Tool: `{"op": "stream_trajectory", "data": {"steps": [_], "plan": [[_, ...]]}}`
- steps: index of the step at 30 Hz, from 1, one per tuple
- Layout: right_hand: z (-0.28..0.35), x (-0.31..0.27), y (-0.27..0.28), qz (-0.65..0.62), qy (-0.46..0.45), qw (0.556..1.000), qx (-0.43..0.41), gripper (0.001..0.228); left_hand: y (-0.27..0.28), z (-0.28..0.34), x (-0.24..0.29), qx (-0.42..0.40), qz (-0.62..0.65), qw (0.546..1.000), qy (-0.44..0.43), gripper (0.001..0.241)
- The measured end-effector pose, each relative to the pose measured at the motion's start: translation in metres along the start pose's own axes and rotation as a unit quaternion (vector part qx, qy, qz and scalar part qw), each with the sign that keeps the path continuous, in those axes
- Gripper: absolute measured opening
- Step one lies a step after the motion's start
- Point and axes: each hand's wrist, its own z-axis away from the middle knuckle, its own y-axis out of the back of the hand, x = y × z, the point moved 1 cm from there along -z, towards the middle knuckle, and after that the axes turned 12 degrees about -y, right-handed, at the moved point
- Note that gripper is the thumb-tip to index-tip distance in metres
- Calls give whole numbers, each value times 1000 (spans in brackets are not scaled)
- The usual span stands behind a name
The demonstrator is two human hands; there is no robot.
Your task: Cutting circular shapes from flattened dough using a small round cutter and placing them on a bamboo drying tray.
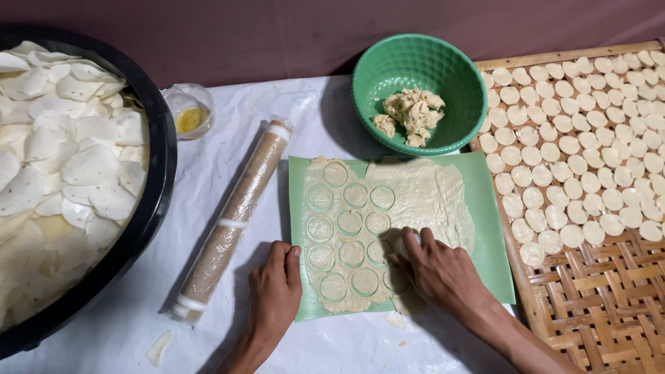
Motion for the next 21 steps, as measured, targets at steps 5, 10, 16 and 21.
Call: {"op": "stream_trajectory", "data": {"steps": [5, 10, 16, 21], "plan": [[-1, -2, 4, -22, -58, 997, -41, 42, -3, 1, -3, 25, 9, 999, -39, 21], [-7, -2, 54, -134, -116, 982, -58, 47, 5, -3, 3, 36, 40, 998, -34, 22], [-24, 0, 56, -135, -99, 986, 6, 45, 8, -2, 8, -38, 19, 999, 4, 35], [-36, -6, 53, -96, -51, 994, -18, 47, 10, -2, 12, -32, 39, 999, 10, 28]]}}
